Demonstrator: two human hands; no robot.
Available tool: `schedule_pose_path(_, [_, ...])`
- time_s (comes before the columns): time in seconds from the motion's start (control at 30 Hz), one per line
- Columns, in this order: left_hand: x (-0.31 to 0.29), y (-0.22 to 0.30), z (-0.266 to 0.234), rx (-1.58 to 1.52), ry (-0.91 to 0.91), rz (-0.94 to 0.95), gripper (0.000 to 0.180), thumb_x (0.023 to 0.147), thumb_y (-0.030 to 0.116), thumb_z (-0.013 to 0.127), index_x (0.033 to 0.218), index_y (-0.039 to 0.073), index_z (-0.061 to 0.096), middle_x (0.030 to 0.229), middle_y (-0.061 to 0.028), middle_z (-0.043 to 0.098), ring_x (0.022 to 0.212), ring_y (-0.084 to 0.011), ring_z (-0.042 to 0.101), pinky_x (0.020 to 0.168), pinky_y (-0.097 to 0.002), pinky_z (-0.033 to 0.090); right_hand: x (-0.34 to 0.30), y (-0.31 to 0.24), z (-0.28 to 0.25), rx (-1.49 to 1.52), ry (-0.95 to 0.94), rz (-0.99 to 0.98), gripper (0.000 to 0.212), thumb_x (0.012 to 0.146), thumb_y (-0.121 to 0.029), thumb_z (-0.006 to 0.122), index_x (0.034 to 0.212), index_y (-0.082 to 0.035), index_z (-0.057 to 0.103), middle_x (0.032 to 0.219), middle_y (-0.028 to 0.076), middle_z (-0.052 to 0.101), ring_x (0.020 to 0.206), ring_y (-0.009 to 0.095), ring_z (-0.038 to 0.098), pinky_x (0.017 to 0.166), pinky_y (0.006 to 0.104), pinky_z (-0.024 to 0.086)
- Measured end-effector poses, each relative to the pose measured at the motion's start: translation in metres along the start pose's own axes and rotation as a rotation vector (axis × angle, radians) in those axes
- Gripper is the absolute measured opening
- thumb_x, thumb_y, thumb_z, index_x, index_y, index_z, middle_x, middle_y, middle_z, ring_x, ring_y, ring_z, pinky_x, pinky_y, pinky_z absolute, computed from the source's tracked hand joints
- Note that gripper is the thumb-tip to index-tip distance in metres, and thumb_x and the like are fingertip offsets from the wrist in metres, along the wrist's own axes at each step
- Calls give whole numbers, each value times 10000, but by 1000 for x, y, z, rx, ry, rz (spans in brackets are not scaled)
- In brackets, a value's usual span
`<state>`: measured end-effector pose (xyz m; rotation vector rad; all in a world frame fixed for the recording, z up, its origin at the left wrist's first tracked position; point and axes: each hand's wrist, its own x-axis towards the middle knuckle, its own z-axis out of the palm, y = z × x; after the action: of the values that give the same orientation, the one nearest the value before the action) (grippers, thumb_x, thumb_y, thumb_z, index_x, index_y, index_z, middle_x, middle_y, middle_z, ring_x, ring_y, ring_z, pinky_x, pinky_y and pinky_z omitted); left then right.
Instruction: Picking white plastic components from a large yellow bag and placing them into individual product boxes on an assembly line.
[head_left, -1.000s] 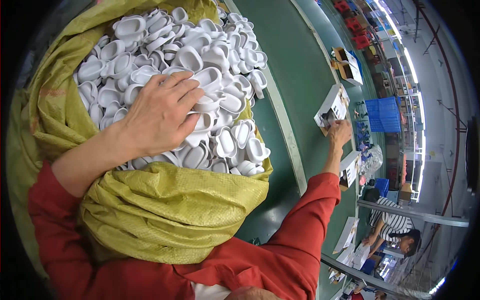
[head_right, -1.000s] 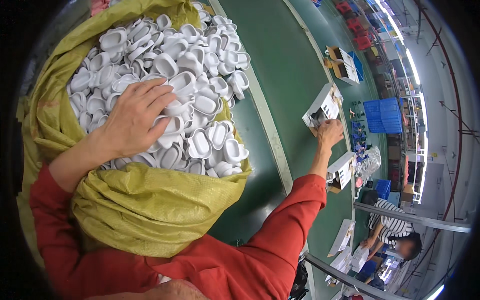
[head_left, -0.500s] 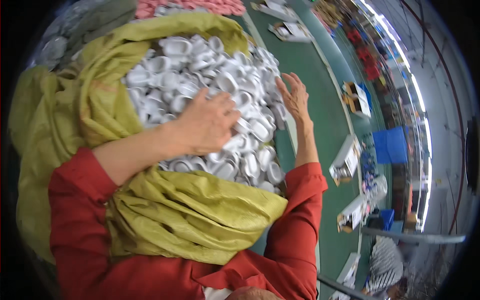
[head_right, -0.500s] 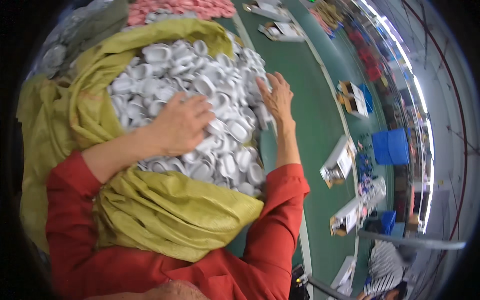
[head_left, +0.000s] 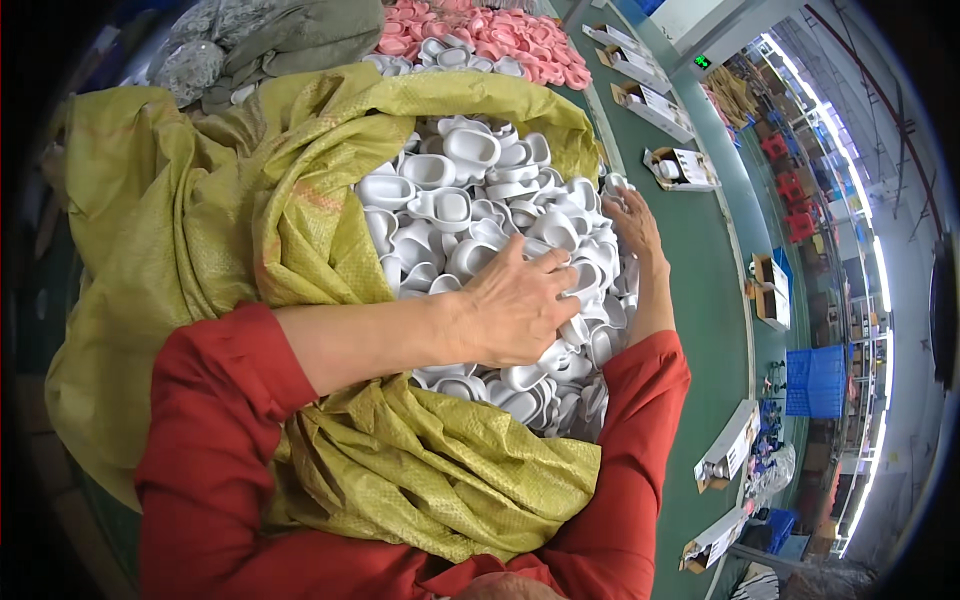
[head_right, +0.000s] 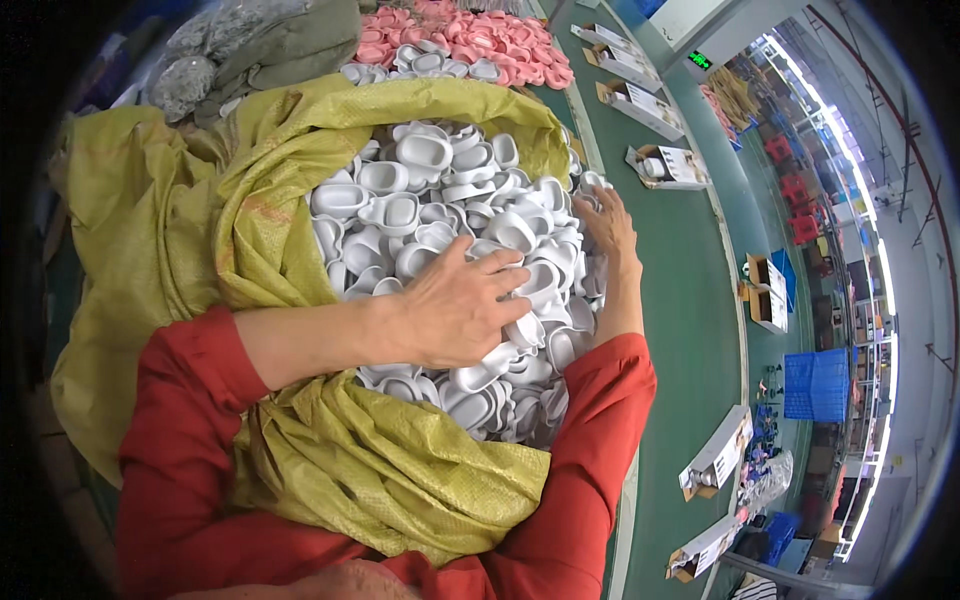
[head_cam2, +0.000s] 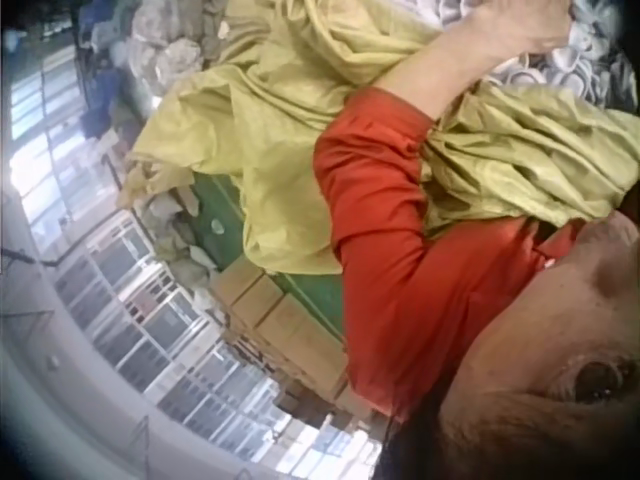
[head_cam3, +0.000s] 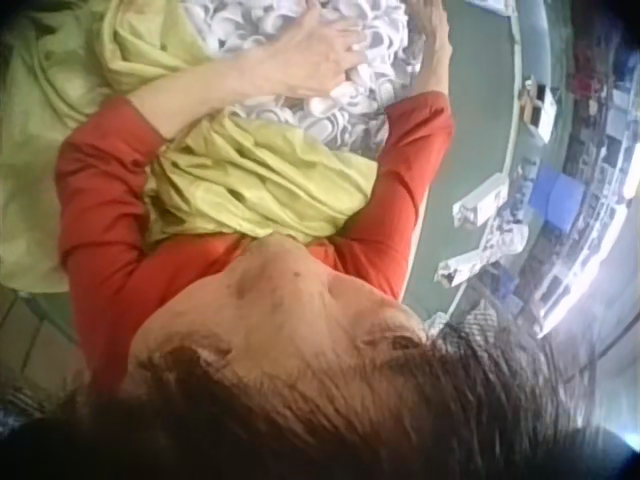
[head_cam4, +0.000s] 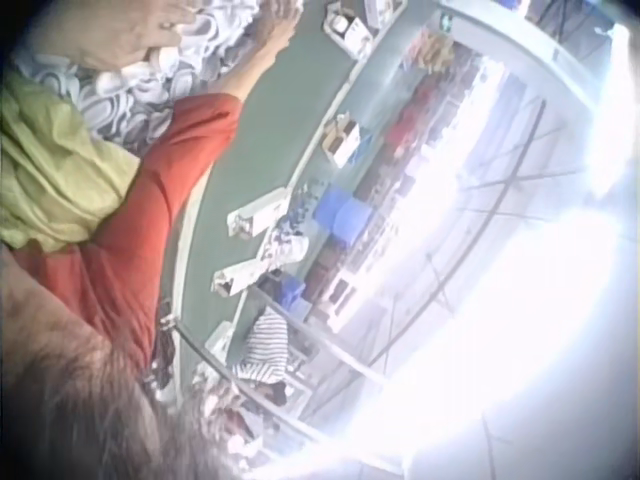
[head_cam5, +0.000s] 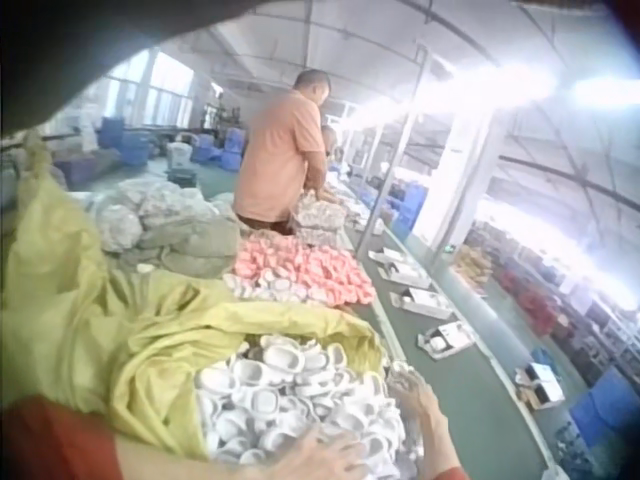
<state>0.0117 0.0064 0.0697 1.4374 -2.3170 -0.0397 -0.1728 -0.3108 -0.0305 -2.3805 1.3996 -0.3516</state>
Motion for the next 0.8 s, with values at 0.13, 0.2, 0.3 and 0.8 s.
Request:
schedule_pose_path(0.13, [2,3,-9,69,-148,-30,316,824,219,597,1094,67,660,1275,-155,599,1322,-297,488,958,-591,404,-25,-8,-5,-9,0,30,540,864,-530,584,1203,-123,689,1387,131,575,1224,379,571,993,465,463])
schedule_pose_path(0.2, [-9,-6,-7,90,-126,-58,318,823,220,599,1094,66,661,1252,-150,604,1317,-289,491,963,-585,404,-43,-42,1,-27,31,97,528,869,-524,559,1181,-116,679,1353,165,580,1194,426,571,983,523,448])
schedule_pose_path(0.3, [-4,0,-5,100,-84,6,301,807,205,608,1071,71,660,1162,-135,635,1272,-293,524,912,-563,418,-78,-9,-8,-107,71,81,550,871,-552,574,1198,-118,661,1330,167,588,1180,439,571,972,538,447])
schedule_pose_path(0.8, [-18,-7,-2,38,-138,20,350,813,160,600,1137,31,633,1223,-188,602,1291,-338,492,1007,-566,383,-218,-20,-18,-54,140,175,458,944,-426,585,1149,-25,667,1195,230,630,1033,454,612,877,516,483])
